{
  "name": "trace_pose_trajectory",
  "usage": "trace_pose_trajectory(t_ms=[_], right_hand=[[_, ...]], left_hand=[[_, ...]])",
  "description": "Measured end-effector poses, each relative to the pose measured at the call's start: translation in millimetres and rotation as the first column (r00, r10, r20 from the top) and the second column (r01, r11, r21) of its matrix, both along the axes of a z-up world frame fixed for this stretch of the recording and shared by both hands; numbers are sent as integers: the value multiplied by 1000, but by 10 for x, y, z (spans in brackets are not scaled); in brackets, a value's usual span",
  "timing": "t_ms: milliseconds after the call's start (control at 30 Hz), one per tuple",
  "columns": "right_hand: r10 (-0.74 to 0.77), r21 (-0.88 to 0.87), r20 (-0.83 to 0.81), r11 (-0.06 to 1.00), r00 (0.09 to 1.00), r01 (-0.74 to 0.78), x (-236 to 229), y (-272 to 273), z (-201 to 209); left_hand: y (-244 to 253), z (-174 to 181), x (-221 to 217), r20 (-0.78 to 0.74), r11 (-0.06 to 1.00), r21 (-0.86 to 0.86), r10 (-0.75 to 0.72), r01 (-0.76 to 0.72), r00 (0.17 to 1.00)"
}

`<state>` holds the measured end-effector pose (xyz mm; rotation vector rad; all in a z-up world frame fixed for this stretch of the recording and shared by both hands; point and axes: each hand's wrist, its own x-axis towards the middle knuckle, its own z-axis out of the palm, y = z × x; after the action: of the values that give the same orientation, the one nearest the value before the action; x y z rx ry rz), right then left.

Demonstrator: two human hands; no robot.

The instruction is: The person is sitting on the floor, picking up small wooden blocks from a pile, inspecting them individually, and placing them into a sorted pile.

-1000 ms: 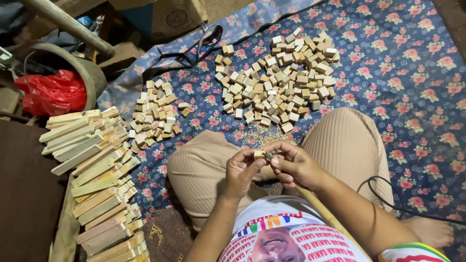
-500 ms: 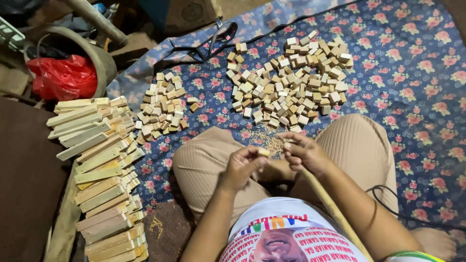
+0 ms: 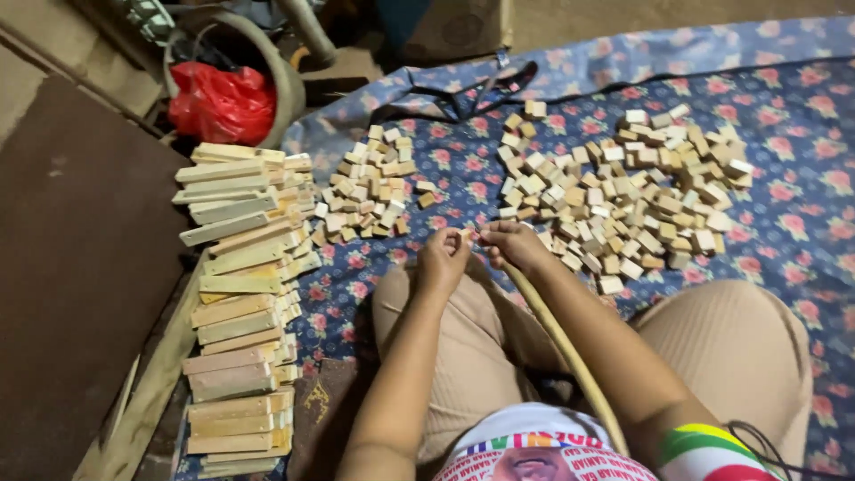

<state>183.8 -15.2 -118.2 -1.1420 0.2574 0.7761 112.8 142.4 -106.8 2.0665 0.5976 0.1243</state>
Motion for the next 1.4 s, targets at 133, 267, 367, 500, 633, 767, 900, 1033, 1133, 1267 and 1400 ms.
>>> trace_pose_trajectory(t_ms=[133, 267, 367, 500, 633, 767, 900, 1033, 1133, 1267, 1400], right_hand=[[-31, -67, -21, 997, 999, 29, 311, 493, -287], [-27, -209, -8, 978, 1000, 25, 700, 906, -809], [-6, -277, 24, 961, 1000, 13, 855, 1112, -1045], [-39, -227, 45, 973, 998, 49, 938, 1397, -961], [-31, -175, 75, 984, 997, 44, 1014, 1766, -921], [43, -253, 141, 967, 989, -6, 1166, 1846, -1020], [140, -273, 169, 958, 976, -90, 1106, 1439, -581], [87, -222, 99, 973, 991, -63, 858, 664, 22], [38, -141, 31, 989, 999, -33, 650, -67, 300], [-186, -147, -32, 973, 982, 179, 283, -1155, 598], [-411, -83, -86, 911, 908, 405, -7, -2058, 672]], left_hand=[[479, -727, 363, -53, 989, 132, 77, -69, 996], [827, -1198, 646, -106, 963, 191, 212, -189, 972], [959, -1298, 724, 46, 939, 260, 219, -223, 975], [1125, -1366, 863, 262, 846, 441, 198, -300, 944], [1203, -1286, 975, 267, 805, 495, 219, -329, 939], [1072, -1068, 966, 356, 757, 531, 209, -381, 911], [1096, -1101, 940, 397, 700, 593, 175, -397, 901], [1071, -979, 853, 363, 692, 626, 149, -359, 920], [992, -946, 875, 379, 689, 637, 112, -346, 919], [643, -850, 972, 373, 796, 566, -15, -214, 928], [-196, -331, 1292, 361, 837, 542, -319, 81, 876]])
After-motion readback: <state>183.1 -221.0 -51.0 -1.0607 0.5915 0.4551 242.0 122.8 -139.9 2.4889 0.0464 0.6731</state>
